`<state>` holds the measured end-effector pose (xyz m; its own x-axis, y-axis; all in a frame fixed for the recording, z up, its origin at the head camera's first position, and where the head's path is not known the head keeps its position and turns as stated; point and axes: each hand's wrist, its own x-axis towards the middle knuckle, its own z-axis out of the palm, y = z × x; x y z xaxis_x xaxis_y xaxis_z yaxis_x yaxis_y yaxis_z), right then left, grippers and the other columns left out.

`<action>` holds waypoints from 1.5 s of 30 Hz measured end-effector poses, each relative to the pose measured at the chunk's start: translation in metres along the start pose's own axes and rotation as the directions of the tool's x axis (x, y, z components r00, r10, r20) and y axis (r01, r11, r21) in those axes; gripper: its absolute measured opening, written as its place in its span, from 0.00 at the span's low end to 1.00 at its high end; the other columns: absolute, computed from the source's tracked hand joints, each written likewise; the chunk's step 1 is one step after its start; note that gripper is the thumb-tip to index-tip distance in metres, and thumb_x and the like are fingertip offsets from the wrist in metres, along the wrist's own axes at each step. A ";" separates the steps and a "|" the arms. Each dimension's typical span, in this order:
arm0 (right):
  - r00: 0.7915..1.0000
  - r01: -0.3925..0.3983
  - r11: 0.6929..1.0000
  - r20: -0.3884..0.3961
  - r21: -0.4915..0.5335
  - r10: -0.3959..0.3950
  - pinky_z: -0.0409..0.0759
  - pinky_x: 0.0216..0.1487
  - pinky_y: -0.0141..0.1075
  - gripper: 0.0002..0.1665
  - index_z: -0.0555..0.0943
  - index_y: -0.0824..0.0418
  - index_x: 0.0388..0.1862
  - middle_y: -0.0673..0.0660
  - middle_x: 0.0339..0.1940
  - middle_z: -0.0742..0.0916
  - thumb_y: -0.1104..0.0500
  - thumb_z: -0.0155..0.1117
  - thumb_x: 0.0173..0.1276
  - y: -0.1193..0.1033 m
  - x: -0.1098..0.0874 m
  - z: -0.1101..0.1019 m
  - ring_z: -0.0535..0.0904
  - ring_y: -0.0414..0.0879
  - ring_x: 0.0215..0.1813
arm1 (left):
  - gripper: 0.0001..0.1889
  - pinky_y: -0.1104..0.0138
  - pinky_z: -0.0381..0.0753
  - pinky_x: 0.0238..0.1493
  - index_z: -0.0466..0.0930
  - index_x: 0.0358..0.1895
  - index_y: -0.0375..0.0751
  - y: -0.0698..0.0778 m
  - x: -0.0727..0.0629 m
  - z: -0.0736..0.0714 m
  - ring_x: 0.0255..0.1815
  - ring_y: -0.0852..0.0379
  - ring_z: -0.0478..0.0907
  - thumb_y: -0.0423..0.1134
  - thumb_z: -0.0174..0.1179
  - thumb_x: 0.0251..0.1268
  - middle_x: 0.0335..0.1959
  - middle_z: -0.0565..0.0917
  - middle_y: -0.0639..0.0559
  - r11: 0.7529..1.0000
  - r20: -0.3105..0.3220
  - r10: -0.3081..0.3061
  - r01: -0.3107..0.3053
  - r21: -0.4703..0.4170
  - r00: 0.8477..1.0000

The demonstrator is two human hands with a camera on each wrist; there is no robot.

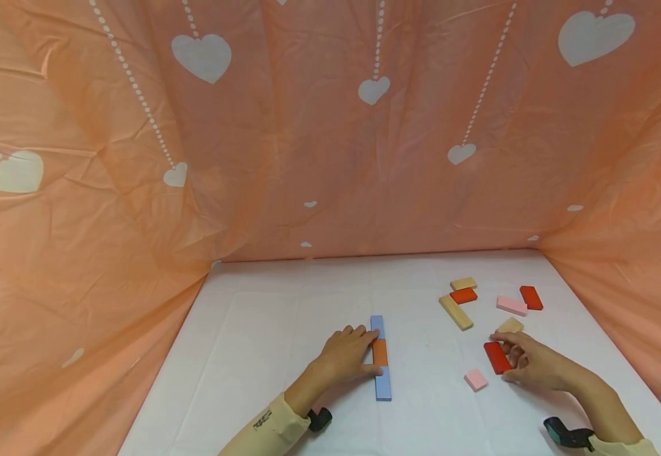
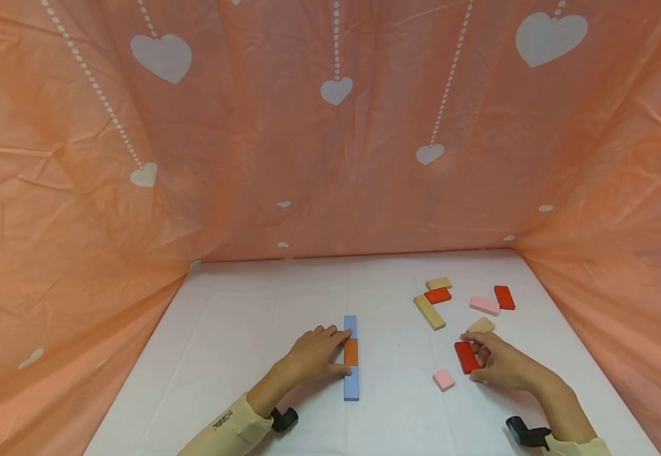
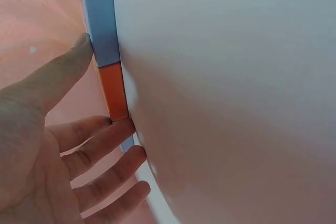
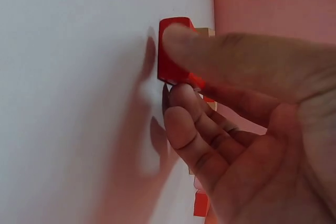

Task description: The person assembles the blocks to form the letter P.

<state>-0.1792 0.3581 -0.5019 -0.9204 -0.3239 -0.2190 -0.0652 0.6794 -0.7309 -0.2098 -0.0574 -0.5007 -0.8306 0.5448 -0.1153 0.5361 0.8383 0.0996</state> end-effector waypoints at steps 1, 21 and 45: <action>1.000 0.000 1.000 0.001 -0.002 0.000 0.79 0.43 0.29 0.46 0.69 0.73 0.76 0.59 0.50 0.76 0.66 0.80 0.63 0.000 0.000 0.000 0.72 0.53 0.50 | 0.44 0.55 0.78 0.69 0.72 0.80 0.50 0.000 0.000 0.000 0.71 0.49 0.76 0.68 0.68 0.67 0.72 0.79 0.49 1.000 -0.003 0.002 -0.002 0.000 1.000; 0.979 0.086 0.978 -0.166 -0.191 -0.119 0.78 0.39 0.30 0.40 0.78 0.68 0.67 0.54 0.45 0.80 0.53 0.86 0.60 -0.016 0.019 0.010 0.73 0.49 0.46 | 0.43 0.57 0.79 0.66 0.73 0.79 0.50 0.000 0.000 0.000 0.67 0.50 0.77 0.68 0.70 0.66 0.67 0.80 0.51 1.000 -0.019 -0.003 0.002 -0.023 1.000; 0.936 0.272 0.939 -0.167 -0.208 -0.309 0.81 0.46 0.36 0.38 0.79 0.63 0.67 0.58 0.54 0.84 0.51 0.85 0.63 -0.059 0.094 0.030 0.77 0.52 0.50 | 0.44 0.56 0.80 0.67 0.72 0.80 0.50 -0.001 0.002 -0.001 0.70 0.48 0.76 0.69 0.69 0.66 0.71 0.79 0.49 1.000 -0.006 -0.006 0.006 0.000 1.000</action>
<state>-0.2505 0.2678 -0.4992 -0.9061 -0.4033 0.1282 -0.3923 0.6869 -0.6118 -0.2124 -0.0568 -0.5005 -0.8346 0.5398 -0.1098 0.5312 0.8415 0.0985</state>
